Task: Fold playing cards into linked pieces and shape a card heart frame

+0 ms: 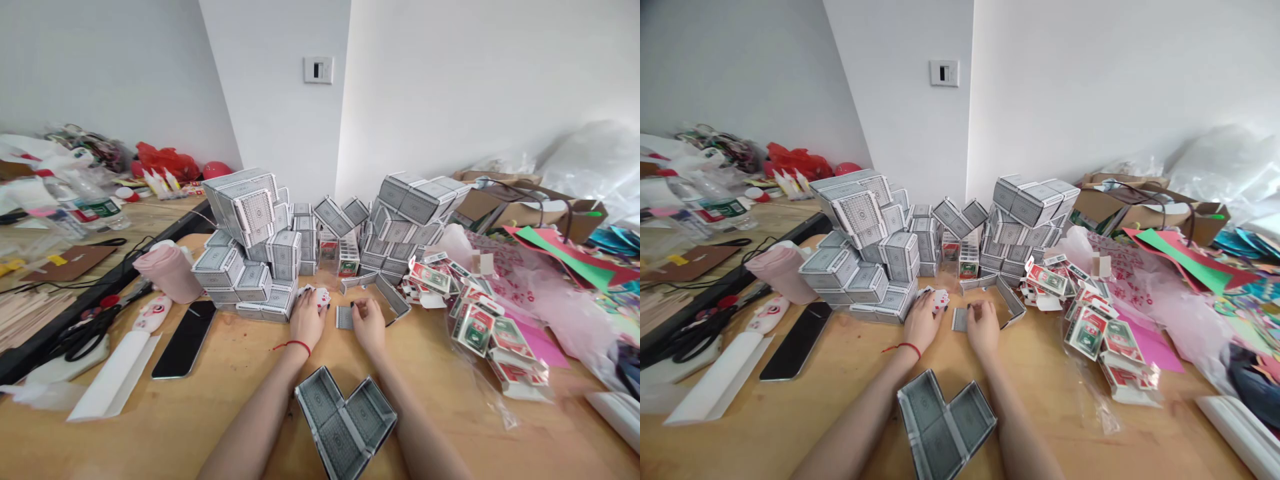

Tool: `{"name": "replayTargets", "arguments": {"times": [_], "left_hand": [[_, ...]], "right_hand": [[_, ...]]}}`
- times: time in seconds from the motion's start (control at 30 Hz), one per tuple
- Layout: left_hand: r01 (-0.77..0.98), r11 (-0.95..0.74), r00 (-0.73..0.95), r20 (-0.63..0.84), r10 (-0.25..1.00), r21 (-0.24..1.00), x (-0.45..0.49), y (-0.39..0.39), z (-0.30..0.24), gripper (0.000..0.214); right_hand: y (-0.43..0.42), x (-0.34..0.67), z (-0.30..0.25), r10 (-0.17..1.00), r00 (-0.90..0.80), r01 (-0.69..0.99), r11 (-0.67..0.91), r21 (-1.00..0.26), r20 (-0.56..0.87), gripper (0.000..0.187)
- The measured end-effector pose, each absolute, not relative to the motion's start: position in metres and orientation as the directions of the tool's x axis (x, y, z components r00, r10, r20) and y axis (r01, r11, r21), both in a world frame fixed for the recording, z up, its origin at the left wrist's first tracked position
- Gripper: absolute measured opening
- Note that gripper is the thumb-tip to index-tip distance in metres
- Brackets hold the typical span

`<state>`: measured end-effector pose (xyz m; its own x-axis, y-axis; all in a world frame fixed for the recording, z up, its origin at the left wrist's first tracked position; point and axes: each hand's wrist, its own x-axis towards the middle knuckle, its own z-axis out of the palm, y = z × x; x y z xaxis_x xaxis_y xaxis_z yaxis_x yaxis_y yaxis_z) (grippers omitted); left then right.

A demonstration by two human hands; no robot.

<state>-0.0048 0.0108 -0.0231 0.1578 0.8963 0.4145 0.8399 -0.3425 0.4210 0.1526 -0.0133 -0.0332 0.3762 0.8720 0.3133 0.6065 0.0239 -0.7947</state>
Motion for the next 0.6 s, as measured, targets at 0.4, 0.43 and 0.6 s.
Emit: {"name": "replayTargets", "arguments": {"times": [0.4,0.43,0.6], "left_hand": [[0.869,-0.281,0.106,0.400,0.910,0.408,-0.004,0.001,-0.007,0.020],[0.856,-0.307,0.119,0.418,0.900,0.416,-0.004,0.001,-0.007,0.021],[0.798,-0.408,0.190,0.458,0.869,0.444,-0.004,0.004,-0.009,0.037]], "right_hand": [[-0.018,0.147,-0.026,0.933,0.310,0.411,0.041,-0.911,0.182,0.046],[-0.019,0.146,-0.026,0.935,0.304,0.418,0.043,-0.908,0.184,0.046],[-0.019,0.146,-0.024,0.935,0.290,0.425,0.065,-0.903,0.204,0.047]]}}
